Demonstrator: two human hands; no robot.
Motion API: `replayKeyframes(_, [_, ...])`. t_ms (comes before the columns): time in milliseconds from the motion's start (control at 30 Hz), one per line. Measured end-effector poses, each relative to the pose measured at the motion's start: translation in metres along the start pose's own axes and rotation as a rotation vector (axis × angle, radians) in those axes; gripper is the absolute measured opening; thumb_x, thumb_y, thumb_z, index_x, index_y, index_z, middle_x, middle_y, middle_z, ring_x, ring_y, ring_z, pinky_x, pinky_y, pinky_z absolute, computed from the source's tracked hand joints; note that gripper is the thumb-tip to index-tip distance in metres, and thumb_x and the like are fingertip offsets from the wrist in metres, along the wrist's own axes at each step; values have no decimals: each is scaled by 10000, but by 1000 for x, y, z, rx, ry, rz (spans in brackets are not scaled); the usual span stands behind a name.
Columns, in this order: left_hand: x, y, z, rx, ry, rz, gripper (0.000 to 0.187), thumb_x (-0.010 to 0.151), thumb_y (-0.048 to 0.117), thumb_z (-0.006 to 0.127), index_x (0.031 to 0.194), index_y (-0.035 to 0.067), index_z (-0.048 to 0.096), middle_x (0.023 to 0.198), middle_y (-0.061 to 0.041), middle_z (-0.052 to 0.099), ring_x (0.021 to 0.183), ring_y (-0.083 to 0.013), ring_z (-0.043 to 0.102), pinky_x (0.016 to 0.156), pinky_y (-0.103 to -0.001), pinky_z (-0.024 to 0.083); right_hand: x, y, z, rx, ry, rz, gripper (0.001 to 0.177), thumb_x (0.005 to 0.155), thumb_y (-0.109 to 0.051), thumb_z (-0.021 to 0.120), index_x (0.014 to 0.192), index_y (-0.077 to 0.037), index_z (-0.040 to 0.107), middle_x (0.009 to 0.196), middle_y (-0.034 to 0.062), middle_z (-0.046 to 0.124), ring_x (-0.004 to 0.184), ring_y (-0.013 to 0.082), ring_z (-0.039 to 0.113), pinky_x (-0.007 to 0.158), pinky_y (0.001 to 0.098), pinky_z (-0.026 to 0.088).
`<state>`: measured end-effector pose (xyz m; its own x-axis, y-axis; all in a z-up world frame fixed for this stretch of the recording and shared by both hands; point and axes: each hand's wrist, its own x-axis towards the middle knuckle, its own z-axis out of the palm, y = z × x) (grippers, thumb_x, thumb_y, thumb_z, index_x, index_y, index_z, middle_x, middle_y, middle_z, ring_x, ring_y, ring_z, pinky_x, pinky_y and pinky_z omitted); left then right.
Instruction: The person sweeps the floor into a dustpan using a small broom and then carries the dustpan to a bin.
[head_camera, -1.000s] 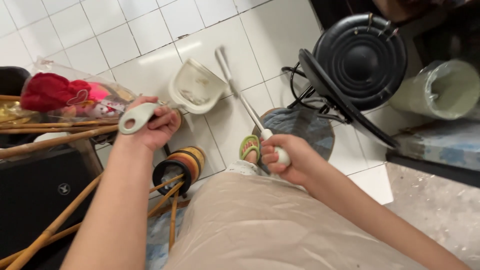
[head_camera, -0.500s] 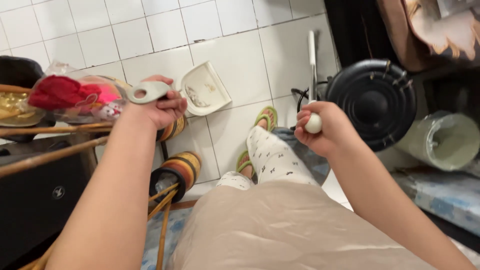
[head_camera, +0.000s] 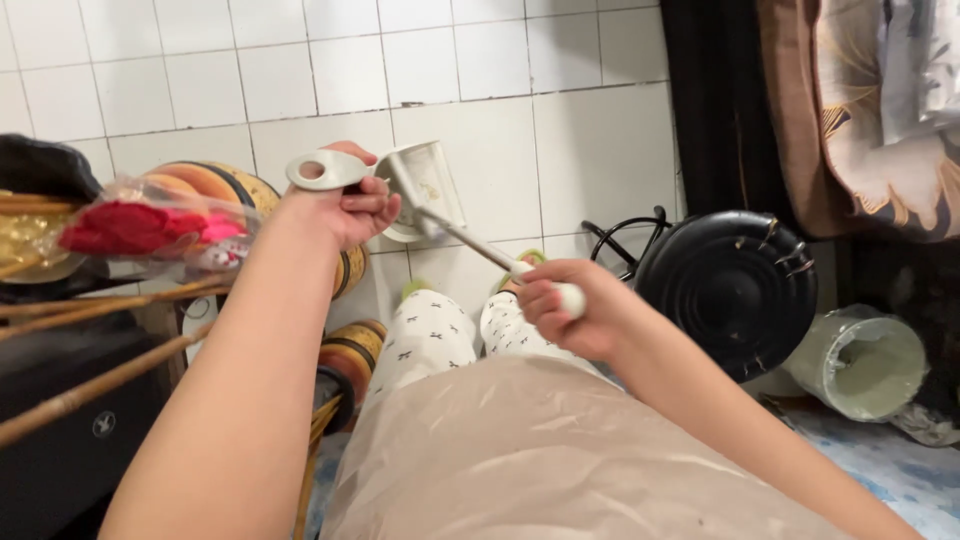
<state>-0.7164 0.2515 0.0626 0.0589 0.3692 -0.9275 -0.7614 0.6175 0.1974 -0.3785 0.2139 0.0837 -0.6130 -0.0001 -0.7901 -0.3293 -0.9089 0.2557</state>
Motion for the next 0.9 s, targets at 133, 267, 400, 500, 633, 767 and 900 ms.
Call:
replayKeyframes(133, [5, 20, -9, -48, -38, -6, 206, 881, 117, 556, 782, 94, 377, 526, -50, 445, 357, -117, 232, 741, -381, 601, -35, -10, 7, -151, -12, -95, 238, 933, -48, 571, 1146, -22, 469, 697, -34, 473, 536, 35, 453, 393, 194, 339])
replayKeyframes(267, [19, 56, -18, -49, -110, 97, 183, 890, 166, 548, 799, 93, 407, 490, -31, 402, 338, -129, 212, 728, -388, 584, -44, -23, 17, -421, 239, -186, 295, 878, -24, 540, 1168, -57, 491, 726, 20, 492, 559, 79, 481, 412, 224, 378])
replayKeyframes(400, [31, 122, 1, 116, -144, 99, 143, 907, 184, 511, 824, 103, 429, 503, -19, 408, 342, -139, 209, 744, -376, 580, -20, -64, 15, -435, 256, -151, 383, 743, 81, 496, 1101, -56, 487, 780, 37, 539, 544, 89, 486, 376, 225, 362])
replayKeyframes(500, [48, 171, 22, 142, -127, 78, 156, 896, 168, 517, 807, 91, 415, 505, -26, 411, 338, -134, 192, 728, -381, 584, 4, -100, 26, -507, 465, -273, 374, 726, 61, 501, 1084, -42, 523, 757, 27, 515, 460, 61, 387, 326, 213, 298])
replayKeyframes(633, [62, 215, 42, 190, -143, 7, 152, 878, 166, 518, 798, 88, 416, 511, -26, 423, 349, -117, 203, 708, -351, 595, 16, -144, 63, -587, 685, -448, 326, 812, 64, 538, 1132, 0, 545, 792, 42, 489, 497, 69, 419, 361, 227, 321])
replayKeyframes(767, [71, 246, 60, 171, -114, -45, 193, 890, 161, 536, 780, 89, 393, 532, -24, 438, 370, -98, 210, 710, -337, 608, 3, -190, 86, -462, 747, -559, 239, 902, -43, 558, 1131, -8, 504, 822, 52, 516, 525, 58, 430, 377, 203, 318])
replayKeyframes(900, [91, 256, 75, 97, -146, -83, 220, 895, 154, 547, 756, 83, 392, 524, -19, 426, 373, -97, 213, 705, -351, 611, -2, -242, 78, -345, 775, -624, 358, 941, -58, 584, 1206, -284, 501, 843, 17, 511, 553, 31, 446, 410, 159, 340])
